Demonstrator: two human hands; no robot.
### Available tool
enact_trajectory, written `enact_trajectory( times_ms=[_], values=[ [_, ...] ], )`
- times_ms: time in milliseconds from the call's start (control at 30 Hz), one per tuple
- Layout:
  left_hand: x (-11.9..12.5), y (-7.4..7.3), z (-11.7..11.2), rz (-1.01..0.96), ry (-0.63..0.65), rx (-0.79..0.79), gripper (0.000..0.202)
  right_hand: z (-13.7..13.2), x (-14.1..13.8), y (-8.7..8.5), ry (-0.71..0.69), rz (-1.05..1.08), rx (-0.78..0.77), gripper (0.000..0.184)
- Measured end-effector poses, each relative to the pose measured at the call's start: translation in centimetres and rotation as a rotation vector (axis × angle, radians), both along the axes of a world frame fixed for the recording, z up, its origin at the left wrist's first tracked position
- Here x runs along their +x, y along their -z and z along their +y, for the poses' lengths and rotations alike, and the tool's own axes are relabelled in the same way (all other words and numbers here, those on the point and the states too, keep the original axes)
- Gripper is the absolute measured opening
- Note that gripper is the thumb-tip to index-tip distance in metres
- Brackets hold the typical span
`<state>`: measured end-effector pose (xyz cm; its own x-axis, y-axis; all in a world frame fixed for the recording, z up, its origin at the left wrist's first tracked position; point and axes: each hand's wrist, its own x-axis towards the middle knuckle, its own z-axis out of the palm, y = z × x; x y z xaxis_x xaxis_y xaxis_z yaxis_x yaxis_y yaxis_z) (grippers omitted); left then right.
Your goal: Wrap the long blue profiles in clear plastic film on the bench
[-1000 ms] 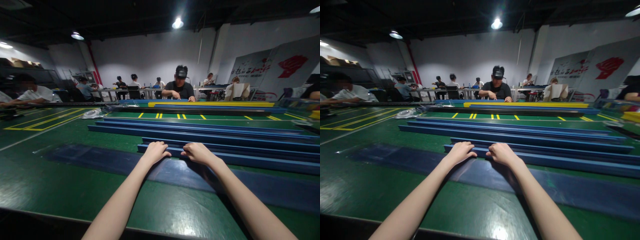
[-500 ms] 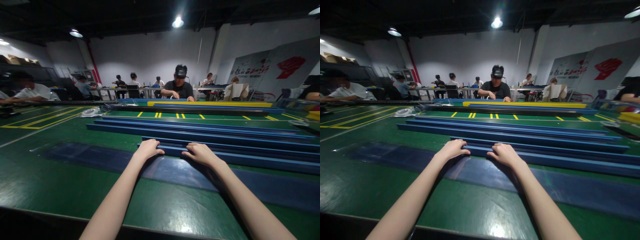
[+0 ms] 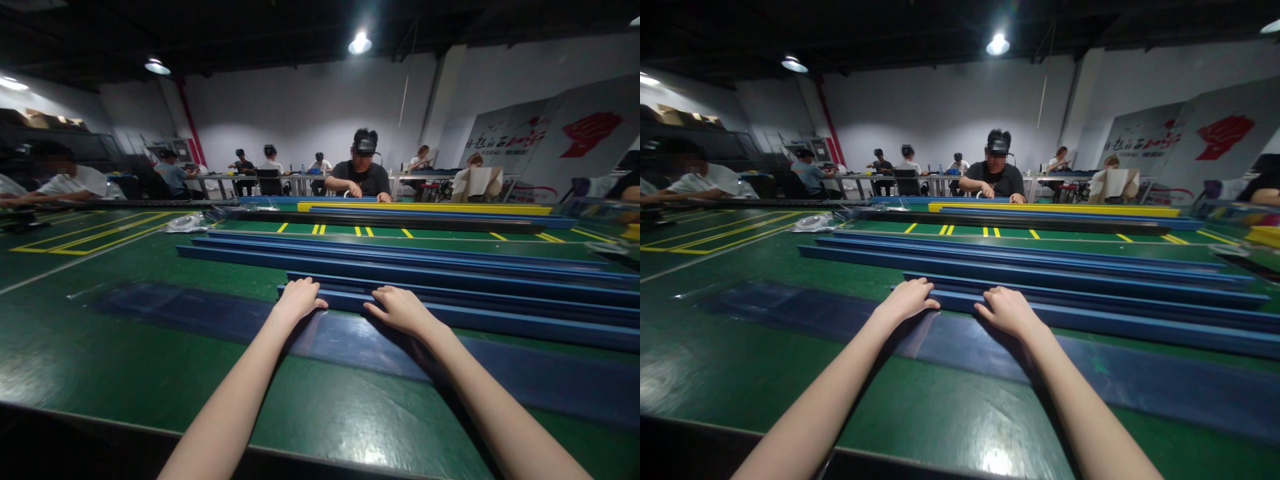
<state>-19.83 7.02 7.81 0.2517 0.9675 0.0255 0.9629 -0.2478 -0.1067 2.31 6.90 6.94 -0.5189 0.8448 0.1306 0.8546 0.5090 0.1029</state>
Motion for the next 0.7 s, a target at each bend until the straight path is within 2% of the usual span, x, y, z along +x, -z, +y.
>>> enact_trajectory(
  times_ms=[700],
  values=[
    [0.13,0.14,-0.07,0.016,0.010,0.012,0.038,-0.19,-0.23,-0.09,-0.001,0.007,0.007,0.038]
  ],
)
